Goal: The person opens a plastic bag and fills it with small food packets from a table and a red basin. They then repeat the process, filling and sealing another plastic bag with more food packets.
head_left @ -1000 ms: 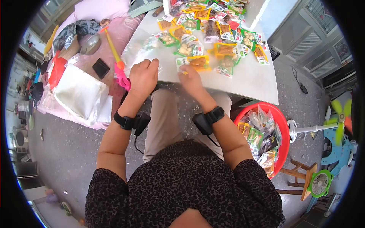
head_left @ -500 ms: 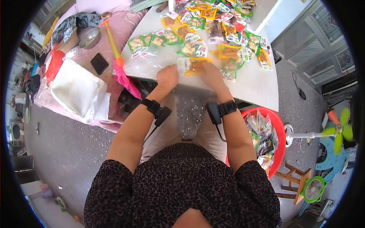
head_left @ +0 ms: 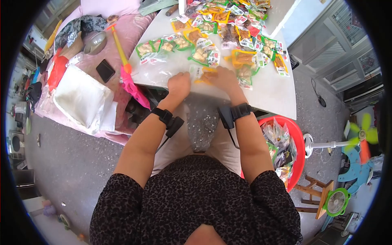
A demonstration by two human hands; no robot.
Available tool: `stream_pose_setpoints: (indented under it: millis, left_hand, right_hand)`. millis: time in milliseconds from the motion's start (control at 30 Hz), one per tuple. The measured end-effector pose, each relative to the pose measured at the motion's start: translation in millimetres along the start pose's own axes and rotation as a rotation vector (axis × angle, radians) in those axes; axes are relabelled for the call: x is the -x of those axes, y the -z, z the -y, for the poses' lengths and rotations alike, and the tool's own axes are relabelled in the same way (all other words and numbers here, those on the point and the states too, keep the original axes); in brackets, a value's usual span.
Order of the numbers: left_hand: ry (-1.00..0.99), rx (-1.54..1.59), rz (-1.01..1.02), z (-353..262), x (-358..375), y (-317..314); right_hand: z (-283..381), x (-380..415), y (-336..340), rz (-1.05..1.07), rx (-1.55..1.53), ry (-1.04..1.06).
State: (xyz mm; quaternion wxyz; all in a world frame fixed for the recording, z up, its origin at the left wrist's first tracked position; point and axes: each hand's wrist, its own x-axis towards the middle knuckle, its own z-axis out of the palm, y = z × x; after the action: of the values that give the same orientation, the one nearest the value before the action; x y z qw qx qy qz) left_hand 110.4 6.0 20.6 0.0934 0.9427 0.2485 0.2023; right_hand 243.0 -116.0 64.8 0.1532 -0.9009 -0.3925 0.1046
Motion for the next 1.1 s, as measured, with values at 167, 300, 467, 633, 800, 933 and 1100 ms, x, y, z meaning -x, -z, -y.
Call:
stream_pose_setpoints:
  millis: [167,300,467,633,800,933,1100]
  left_hand:
    - [-0.016,-0.013,-0.052,3,0,-7]
    - [-0.013,-0.019,-0.067,3,0,-9]
    - [-0.003,-0.015,-0.033,2,0,-6]
    - [0.010,-0.015,0.008,3,0,-6]
    - [0.111,0.021,0.101,-2,-4,1]
    - [0.154,0.132,0.159,-12,-4,3]
    - [0.178,0.245,0.183,-26,-1,2]
  right_hand:
    - [1,22,16,0.089,0.011,-0.006]
    - [2,23,16,0.173,0.012,0.010]
    - [-9,22,2,0.223,-0.241,0.070]
    - [-30,32,-20,0.293,-0.813,0.122]
    - [-41,64,-33,0.132,-1.442,-0.167]
    - [-3,84,-27,-0.120,-1.832,-0.192]
    - [18,82,-41,-0.206,-1.882,-0.138]
